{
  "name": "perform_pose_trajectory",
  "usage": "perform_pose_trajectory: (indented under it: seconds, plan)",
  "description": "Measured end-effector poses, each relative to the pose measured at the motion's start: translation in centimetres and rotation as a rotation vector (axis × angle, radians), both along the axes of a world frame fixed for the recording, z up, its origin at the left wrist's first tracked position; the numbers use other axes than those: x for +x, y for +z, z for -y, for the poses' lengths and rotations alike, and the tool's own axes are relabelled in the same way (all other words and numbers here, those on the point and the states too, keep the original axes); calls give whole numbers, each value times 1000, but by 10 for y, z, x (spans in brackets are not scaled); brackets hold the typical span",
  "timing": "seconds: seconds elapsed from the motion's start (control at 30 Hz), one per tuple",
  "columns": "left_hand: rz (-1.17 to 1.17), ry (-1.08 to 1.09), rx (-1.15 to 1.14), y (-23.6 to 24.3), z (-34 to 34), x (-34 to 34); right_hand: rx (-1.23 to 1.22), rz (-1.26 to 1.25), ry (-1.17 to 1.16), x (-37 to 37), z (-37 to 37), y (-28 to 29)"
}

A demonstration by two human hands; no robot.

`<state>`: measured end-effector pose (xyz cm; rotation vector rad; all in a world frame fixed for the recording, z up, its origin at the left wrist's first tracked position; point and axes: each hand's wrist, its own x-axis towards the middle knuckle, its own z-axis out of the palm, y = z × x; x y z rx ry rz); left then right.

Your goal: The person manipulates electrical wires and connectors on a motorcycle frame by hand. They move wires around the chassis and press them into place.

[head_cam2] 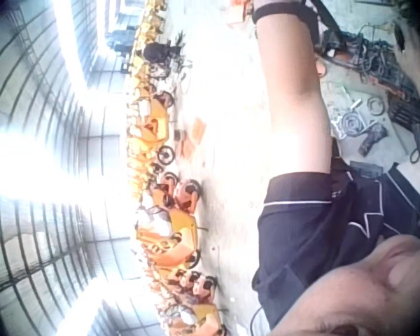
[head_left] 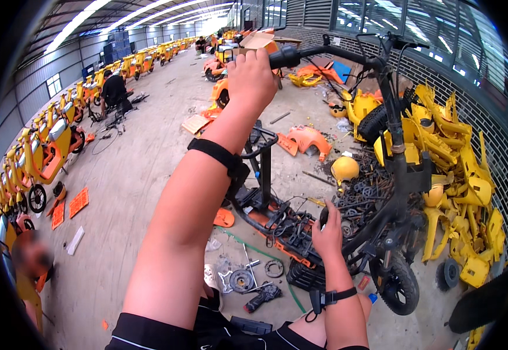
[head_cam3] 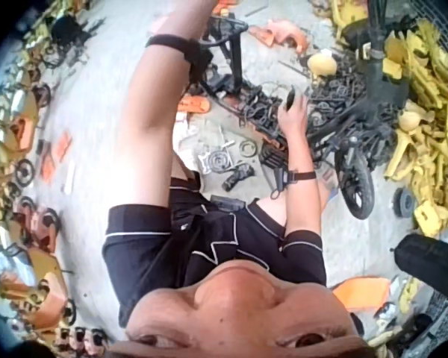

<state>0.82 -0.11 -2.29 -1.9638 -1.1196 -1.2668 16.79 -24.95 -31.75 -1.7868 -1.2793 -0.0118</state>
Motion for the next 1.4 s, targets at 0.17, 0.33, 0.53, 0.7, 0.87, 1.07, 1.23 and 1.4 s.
perform_pose_trajectory:
  seconds: [0.17, 0.33, 0.53, 0.7, 0.87, 1.07, 1.23, 1.4]
  plan:
    - [-287, -32, -163, 53, 5, -5, -26, -10, -39, 7, 15, 11]
    - [-278, -297, -580, 70, -8, -14, -4, -46, -70, 19, 16, 2]
    - [-202, -141, -540, 63, 1, -8, -33, -107, -73, 15, 22, 3]
    - [-169, -179, -528, 58, 6, -10, -58, -35, -60, 6, 35, 1]
    - [-140, -202, -456, 52, -10, -14, -19, -42, -89, 4, 33, 1]
    - [-124, -221, -460, 52, -4, -11, 116, -129, -218, 12, 24, -15]
    - [-158, -260, -450, 53, -8, -19, -140, 26, -155, -13, 24, 9]
    - [-136, -259, -449, 57, -8, -18, -160, 43, -153, -21, 27, 6]
